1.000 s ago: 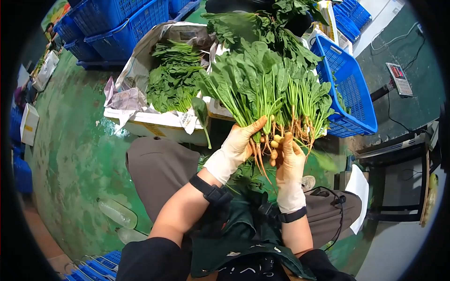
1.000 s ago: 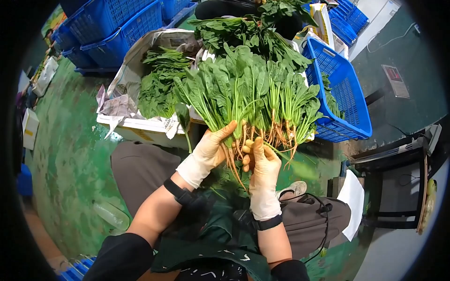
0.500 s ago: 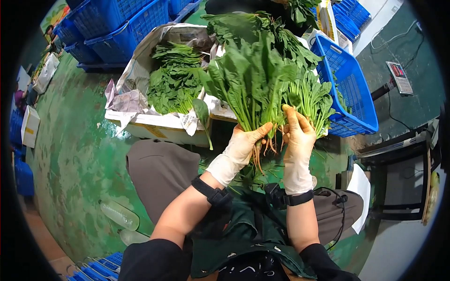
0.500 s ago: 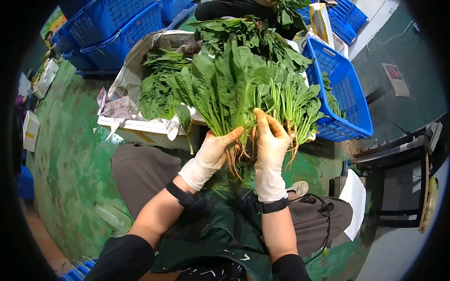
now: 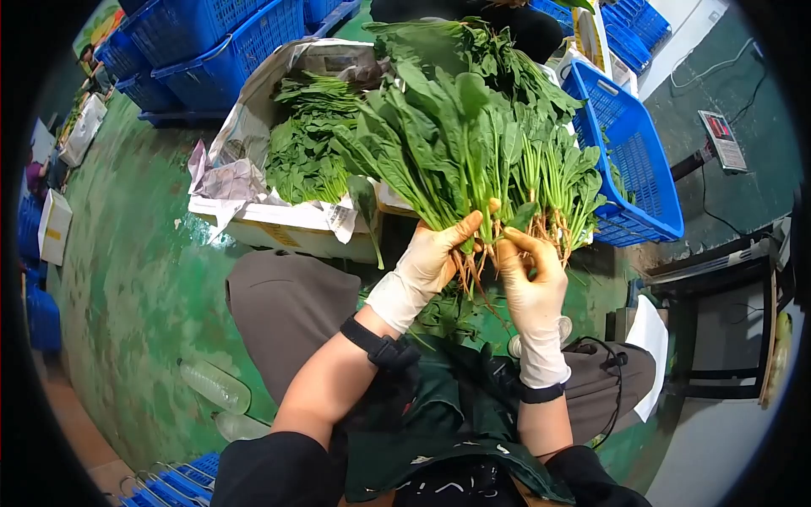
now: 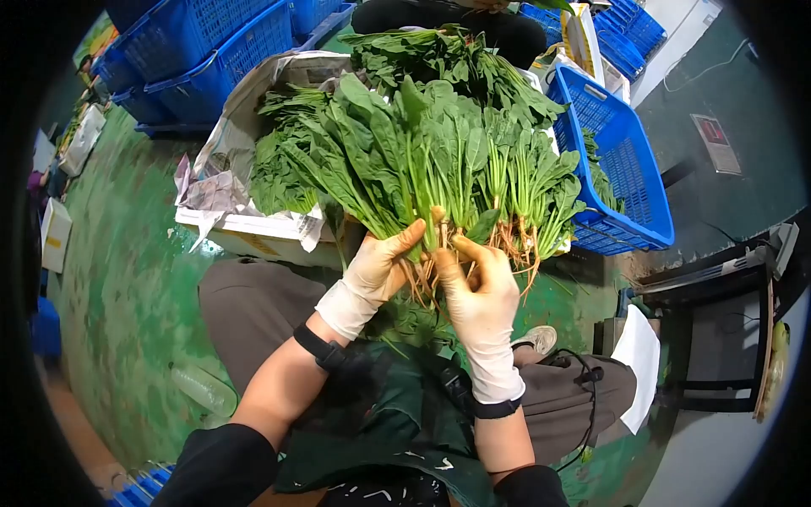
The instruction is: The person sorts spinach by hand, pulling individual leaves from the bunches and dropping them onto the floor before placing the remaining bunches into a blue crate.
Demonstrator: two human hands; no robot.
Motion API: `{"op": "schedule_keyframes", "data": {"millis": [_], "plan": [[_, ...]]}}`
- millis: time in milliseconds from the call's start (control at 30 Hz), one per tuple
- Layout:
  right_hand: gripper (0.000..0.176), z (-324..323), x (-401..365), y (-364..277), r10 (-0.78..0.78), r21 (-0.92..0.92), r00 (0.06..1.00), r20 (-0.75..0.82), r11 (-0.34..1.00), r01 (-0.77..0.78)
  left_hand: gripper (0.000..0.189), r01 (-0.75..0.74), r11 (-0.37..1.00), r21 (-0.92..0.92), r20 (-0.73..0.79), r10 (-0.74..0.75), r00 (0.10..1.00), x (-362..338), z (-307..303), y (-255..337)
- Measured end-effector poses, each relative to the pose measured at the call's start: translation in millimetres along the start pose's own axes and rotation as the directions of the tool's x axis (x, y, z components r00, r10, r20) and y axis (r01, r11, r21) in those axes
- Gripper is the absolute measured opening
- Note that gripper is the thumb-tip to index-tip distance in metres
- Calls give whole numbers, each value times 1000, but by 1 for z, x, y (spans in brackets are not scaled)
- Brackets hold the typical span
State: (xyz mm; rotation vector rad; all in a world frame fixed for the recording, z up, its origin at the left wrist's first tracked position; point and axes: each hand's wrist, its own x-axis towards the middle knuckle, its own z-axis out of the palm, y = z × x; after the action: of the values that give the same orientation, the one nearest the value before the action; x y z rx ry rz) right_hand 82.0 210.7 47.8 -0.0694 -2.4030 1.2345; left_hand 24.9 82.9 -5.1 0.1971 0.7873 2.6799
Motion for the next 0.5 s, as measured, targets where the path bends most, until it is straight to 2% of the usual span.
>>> {"op": "schedule_keyframes", "data": {"millis": [33, 100, 167, 233, 300, 400, 500], "plan": [[25, 2, 1, -8, -35, -74, 998, 52, 996, 39, 33, 0, 1000, -17, 24, 1, 1000, -1, 3, 0], [23, 12, 2, 2, -44, 8, 998, 50, 999, 43, 36, 18, 1000, -21, 53, -17, 998, -1, 4, 0], [22, 19, 2, 8, -63, 36, 998, 2, 997, 63, 39, -27, 1000, -6, 103, 27, 994, 1, 0, -3], [22, 23, 1, 10, -80, 62, 996, -40, 995, 83, 40, -34, 999, -14, 96, 36, 995, 2, -2, -6], [22, 25, -2, 10, -59, 59, 995, -81, 996, 63, 40, 11, 994, -111, 55, -5, 998, 1, -3, -7], [23, 25, -3, 10, -80, 57, 994, -77, 995, 85, 38, 80, 994, -75, -10, -81, 997, 0, -2, -6], [22, 23, 0, 10, -61, 28, 997, -38, 998, 62, 37, 82, 996, -36, 15, -81, 997, 2, -7, -6]]}}
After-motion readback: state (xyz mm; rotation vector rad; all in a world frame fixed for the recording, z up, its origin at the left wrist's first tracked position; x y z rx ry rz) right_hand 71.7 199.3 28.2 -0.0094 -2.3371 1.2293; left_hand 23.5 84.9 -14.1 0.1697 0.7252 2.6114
